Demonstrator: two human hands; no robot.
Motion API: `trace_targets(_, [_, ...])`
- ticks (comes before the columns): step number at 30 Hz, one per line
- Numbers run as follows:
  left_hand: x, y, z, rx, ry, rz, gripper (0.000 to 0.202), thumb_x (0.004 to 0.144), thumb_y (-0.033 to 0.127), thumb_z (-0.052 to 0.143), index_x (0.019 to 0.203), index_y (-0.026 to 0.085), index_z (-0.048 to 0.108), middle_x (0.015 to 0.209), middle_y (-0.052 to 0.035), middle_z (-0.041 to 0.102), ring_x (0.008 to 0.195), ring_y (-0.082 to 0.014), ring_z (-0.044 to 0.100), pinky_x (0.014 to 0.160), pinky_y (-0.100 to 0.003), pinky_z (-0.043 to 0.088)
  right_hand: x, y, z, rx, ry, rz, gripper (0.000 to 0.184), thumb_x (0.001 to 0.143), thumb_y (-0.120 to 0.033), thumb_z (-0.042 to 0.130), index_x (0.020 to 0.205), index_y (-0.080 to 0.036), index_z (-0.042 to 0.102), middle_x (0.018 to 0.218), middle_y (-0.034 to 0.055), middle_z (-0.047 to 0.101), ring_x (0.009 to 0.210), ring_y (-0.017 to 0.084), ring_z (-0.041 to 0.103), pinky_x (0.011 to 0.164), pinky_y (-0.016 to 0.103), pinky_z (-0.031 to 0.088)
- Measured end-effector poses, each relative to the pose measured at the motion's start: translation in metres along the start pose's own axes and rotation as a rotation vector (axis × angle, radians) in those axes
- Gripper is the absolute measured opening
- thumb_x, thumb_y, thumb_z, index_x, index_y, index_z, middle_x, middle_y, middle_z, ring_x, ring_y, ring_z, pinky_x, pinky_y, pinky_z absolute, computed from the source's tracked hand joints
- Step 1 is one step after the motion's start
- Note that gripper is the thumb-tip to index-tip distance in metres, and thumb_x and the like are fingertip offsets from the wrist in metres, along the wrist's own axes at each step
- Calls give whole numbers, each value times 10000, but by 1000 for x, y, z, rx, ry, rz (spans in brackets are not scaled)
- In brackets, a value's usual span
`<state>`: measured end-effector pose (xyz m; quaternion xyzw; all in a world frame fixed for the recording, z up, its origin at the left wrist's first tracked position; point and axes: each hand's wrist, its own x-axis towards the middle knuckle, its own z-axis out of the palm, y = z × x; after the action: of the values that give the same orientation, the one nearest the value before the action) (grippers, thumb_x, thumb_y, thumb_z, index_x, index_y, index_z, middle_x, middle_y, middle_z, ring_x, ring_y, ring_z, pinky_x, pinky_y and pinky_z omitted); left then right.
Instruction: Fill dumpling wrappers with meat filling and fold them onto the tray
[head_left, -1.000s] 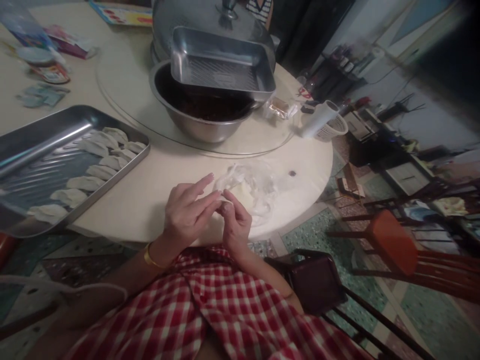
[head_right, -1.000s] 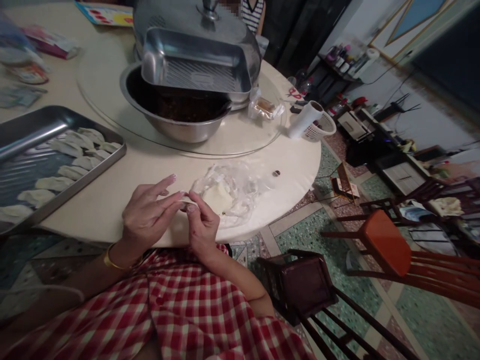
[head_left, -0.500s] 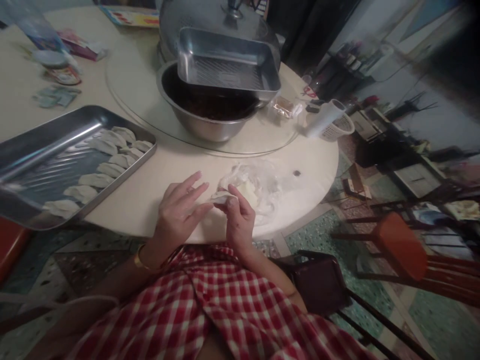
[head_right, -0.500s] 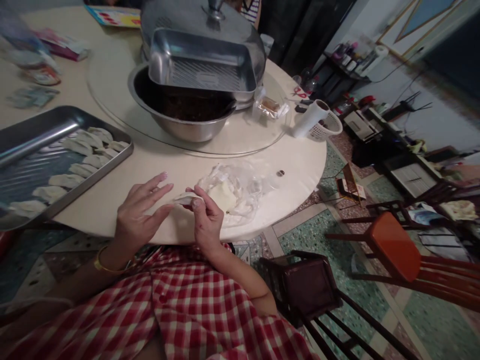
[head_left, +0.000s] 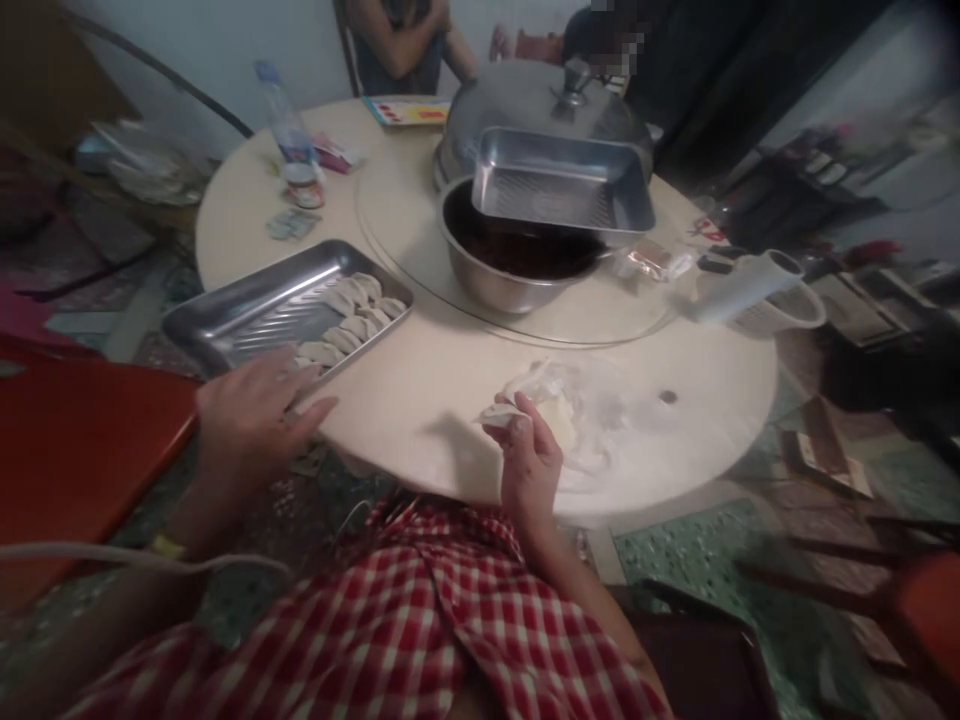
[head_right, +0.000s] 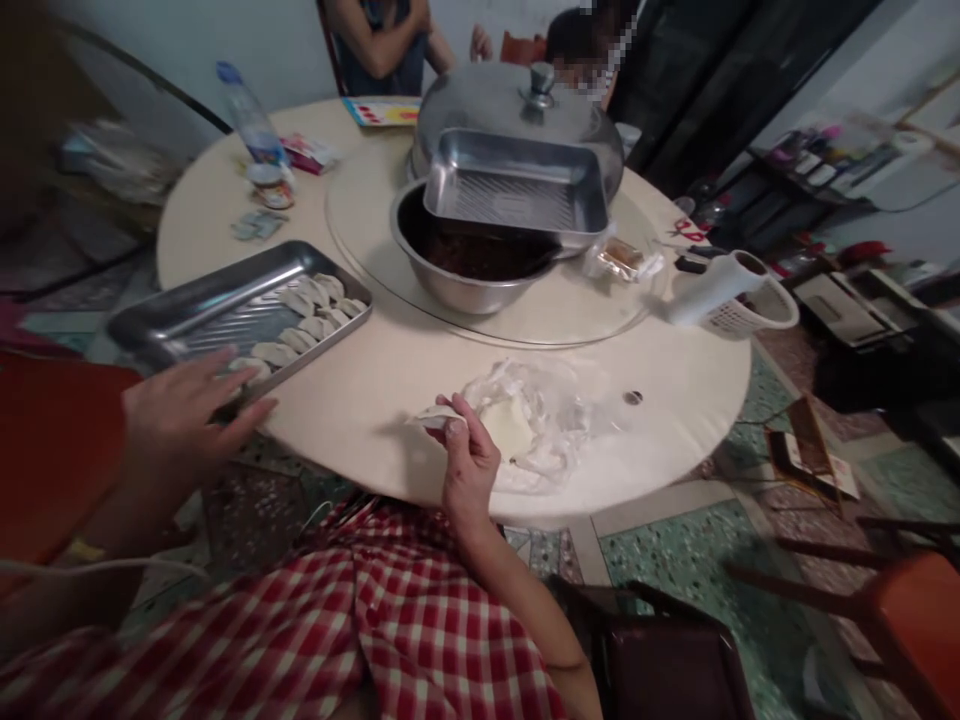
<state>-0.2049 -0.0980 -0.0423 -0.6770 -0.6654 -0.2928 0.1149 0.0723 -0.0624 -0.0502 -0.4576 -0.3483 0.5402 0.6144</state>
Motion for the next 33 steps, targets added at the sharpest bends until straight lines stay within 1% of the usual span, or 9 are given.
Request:
trace_targets(2, [-11, -26, -13, 259, -71, 29, 321, 875, 456, 591, 1005, 171, 662, 1185, -128, 670, 1104, -342, 606, 881, -493, 440, -1, 0, 3, -12, -18, 11, 401, 810, -447, 665, 1111, -184, 697, 1052, 105, 765, 840, 172, 737, 766, 379, 632])
trace_targets(4, [-18, -37, -20, 323, -116, 59, 290, 900, 443, 532, 920, 178, 649, 1046, -78, 686, 1046, -315, 614, 809, -462, 438, -3, -1, 6, -13, -38, 18, 403, 812, -450, 665, 1117, -187, 695, 1055, 106, 764, 861, 181, 738, 779, 392, 629])
trace_targets(8, [-19, -31, -18, 310, -87, 98, 271, 939, 331, 417, 780, 205, 597, 859, -55, 654, 931, -303, 598, 744, -465, 365, -7, -4, 8, -13, -44, 17, 414, 809, -466, 665, 1119, -193, 695, 1069, 112, 760, 912, 206, 737, 803, 422, 622])
trace_targets(12, [-7, 5, -5, 246, -131, 197, 252, 906, 308, 511, 680, 217, 572, 790, -58, 661, 811, -257, 574, 703, -436, 341, -9, -8, 8, 6, -47, 16, 415, 797, -472, 680, 1103, -192, 703, 1054, 108, 763, 888, 198, 738, 794, 409, 621])
trace_targets(18, [12, 97, 28, 116, -190, 317, 249, 913, 291, 544, 689, 203, 605, 780, -66, 649, 836, -247, 554, 730, -413, 368, -6, -16, 9, -21, -97, -3, 436, 804, -482, 665, 1121, -184, 697, 1070, 111, 758, 882, 194, 728, 804, 406, 616])
trace_targets(21, [20, 117, 27, 47, -193, 331, 205, 878, 356, 611, 764, 189, 640, 805, -71, 661, 859, -252, 568, 720, -403, 378, -1, -20, 12, -44, -124, -27, 441, 800, -493, 660, 1116, -188, 701, 1069, 100, 760, 884, 190, 723, 815, 403, 617])
trace_targets(24, [28, 107, 8, -153, -113, 284, 200, 897, 382, 581, 839, 206, 657, 862, -57, 694, 863, -249, 586, 764, -420, 423, 4, -21, 19, -61, -171, -13, 448, 780, -512, 670, 1093, -195, 713, 1048, 82, 767, 905, 196, 719, 831, 398, 618])
trace_targets(27, [37, 88, -12, -399, -101, 219, 178, 919, 314, 551, 1023, 196, 634, 999, -57, 698, 939, -207, 632, 849, -360, 493, 8, -18, 32, -84, -249, 28, 441, 757, -526, 684, 1059, -209, 731, 1019, 55, 774, 864, 183, 720, 824, 372, 618])
trace_targets(33, [52, 74, -20, -289, -73, 277, 212, 927, 327, 530, 1012, 181, 658, 979, -80, 731, 938, -211, 665, 851, -352, 521, 7, -6, 65, -128, -456, 52, 415, 784, -503, 655, 1112, -256, 712, 1072, 5, 762, 921, 172, 711, 914, 368, 574])
